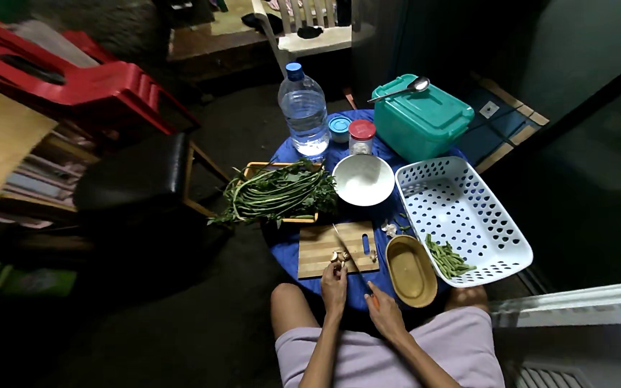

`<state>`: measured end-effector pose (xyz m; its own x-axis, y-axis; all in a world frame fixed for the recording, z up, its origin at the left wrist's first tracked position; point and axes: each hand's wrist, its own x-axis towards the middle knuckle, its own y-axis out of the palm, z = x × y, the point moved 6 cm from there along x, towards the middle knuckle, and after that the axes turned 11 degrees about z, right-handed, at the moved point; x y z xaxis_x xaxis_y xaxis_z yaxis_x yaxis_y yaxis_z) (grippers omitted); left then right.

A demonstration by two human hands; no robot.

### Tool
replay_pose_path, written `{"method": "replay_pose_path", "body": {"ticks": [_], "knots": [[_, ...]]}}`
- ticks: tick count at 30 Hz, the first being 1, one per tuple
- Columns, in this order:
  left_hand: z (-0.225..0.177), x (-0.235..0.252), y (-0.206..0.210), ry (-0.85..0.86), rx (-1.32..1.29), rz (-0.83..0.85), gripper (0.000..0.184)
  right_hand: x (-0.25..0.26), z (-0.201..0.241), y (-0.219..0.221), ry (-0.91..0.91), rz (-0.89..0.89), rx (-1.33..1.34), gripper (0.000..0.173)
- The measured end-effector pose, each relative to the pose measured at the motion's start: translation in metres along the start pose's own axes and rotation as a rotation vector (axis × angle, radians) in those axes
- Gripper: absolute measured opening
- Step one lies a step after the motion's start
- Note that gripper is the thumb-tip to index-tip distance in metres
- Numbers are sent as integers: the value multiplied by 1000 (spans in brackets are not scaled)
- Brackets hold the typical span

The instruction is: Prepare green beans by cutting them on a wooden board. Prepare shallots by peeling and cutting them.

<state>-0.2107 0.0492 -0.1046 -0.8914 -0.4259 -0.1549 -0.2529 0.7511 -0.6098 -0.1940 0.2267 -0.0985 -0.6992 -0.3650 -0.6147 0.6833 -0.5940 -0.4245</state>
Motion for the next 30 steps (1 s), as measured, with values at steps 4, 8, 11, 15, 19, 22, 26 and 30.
{"method": "replay_pose_path", "body": {"ticks": [4,8,11,15,19,22,26,30], "knots": [[-1,-2,-2,17,-14,-4,20,-2,-2,2,12,-5,-6,49],[0,-1,1,15,1,-2,20,-5,-10,1,6,-51,27,49],[0,-4,0,69,-22,-14,18,-7,-13,0,-9,-73,49,49],[3,-8,-11,125,-40,-128,18,-11,-15,1,-69,-135,81,49],[2,-4,-26,120,-31,-195,20,-13,-17,2,-100,-197,89,51],[1,-4,-28,147,-28,-212,18,-15,-18,2,-47,-195,74,54],[-2,-11,-19,196,-58,-194,17,-18,-20,3,-8,-208,67,57],[-3,-21,-8,191,-66,-146,17,-22,-22,4,13,-219,64,57]]}}
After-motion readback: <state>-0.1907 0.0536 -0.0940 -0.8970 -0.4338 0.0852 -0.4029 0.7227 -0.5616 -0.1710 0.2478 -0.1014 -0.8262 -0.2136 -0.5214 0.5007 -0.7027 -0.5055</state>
